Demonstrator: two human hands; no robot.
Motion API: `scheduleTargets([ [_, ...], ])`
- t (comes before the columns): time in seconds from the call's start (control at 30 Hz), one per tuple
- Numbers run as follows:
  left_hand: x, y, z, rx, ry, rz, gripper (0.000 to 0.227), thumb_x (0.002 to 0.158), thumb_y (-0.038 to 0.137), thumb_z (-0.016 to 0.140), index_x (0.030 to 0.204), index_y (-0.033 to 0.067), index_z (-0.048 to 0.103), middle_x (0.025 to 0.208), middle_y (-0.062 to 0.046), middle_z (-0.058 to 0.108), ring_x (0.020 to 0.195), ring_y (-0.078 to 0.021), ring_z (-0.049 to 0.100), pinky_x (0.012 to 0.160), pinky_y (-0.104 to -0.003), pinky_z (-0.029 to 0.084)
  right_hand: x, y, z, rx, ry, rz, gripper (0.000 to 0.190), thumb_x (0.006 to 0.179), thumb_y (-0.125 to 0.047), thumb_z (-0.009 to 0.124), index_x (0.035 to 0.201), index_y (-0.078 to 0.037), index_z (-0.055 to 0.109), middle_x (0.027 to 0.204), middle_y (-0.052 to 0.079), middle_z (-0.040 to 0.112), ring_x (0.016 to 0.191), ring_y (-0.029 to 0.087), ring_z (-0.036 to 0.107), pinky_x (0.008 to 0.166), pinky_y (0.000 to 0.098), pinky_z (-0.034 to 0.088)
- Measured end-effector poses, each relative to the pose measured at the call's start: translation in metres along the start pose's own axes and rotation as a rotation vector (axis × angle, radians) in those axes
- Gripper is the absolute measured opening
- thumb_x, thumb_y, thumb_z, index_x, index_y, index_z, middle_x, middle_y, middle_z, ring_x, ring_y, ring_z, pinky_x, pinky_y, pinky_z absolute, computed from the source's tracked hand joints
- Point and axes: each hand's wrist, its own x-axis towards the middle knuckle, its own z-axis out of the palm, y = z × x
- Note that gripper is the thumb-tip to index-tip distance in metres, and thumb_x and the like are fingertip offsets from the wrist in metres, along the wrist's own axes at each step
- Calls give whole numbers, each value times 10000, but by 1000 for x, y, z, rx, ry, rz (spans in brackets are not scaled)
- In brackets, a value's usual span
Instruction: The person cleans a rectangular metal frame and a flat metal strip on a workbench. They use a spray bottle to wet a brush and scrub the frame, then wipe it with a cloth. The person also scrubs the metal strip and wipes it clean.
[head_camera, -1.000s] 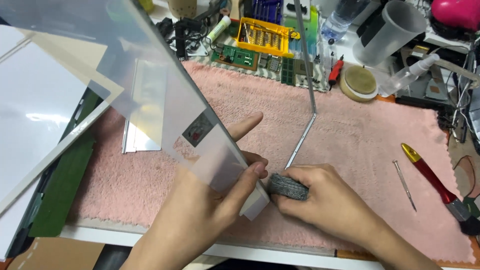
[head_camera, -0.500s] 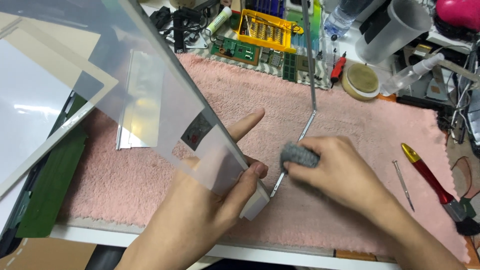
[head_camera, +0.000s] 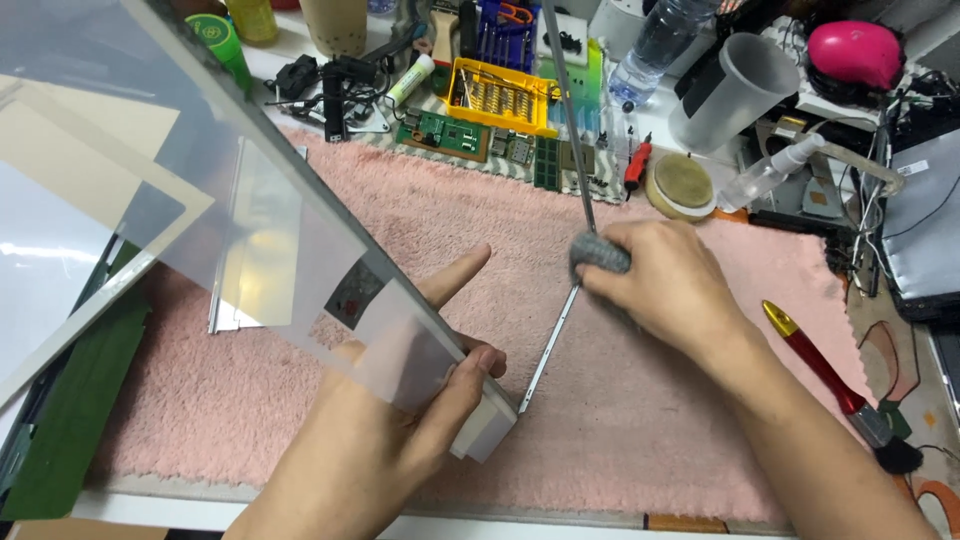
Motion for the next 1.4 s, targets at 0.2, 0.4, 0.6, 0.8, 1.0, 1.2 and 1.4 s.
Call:
scheduleTargets([
  [0.2, 1, -2, 0, -11, 4, 24, 596, 1090, 193, 708, 1649, 83, 529, 1604, -104, 765, 928, -192, 813, 1038, -360, 548, 27, 41, 25, -237, 320, -280, 315, 987, -377, 910, 1016, -109, 746, 999, 79, 790, 888, 364, 759, 705, 574, 607],
  [0.4, 0, -9, 1, 63, 29, 65, 589, 1092, 212, 728, 1638, 87, 547, 1476, -17, 848, 864, -164, 814, 1204, -400, 333, 20, 41, 30, -326, 494, -531, 481, 857, -287, 984, 1180, -40, 728, 1386, 124, 760, 1124, 340, 777, 796, 541, 698],
  [0.6, 10, 16, -33, 58, -17, -101, 791, 1047, 408, 738, 1765, 189, 487, 1028, 48, 1018, 1231, -158, 783, 1217, -407, 424, -6, 43, 4, 79, 358, -427, 226, 909, -179, 922, 1120, -146, 849, 1069, 0, 899, 907, 186, 827, 839, 372, 624],
  [0.8, 11, 19, -55, -277, 305, -362, 633, 994, 164, 746, 1622, 91, 712, 1177, -70, 976, 1025, -109, 871, 910, -281, 733, -70, 33, 1, 451, 355, -23, 124, 863, -187, 974, 893, -132, 867, 839, -48, 842, 796, 73, 647, 764, 250, 479],
  [1.0, 13, 2, -41, -1715, -259, -90, 769, 1329, 144, 994, 1760, -90, 403, 1764, -298, 540, 1631, -460, 543, 1348, -614, 347, -117, 28, 33, 851, 450, 130, 232, 888, -146, 1011, 858, -75, 791, 763, 28, 753, 670, 125, 609, 601, 285, 484],
  [1.2, -4, 3, 37, -1261, -97, 170, 986, 1220, 518, 763, 1791, -45, 190, 1957, -241, 98, 1834, -463, 142, 1509, -611, 158, -150, -20, 60, 1344, 515, 296, 174, 958, -30, 926, 933, 8, 759, 822, 166, 830, 685, 195, 675, 563, 328, 523],
  [1.4, -28, 37, 85, -870, 392, 215, 546, 1285, 147, 415, 1793, 91, 222, 1679, -289, 594, 1539, -507, 696, 1333, -596, 583, -174, -60, 96, 1534, 634, 347, 269, 901, -17, 926, 901, 14, 659, 852, 244, 827, 736, 319, 822, 726, 413, 701],
])
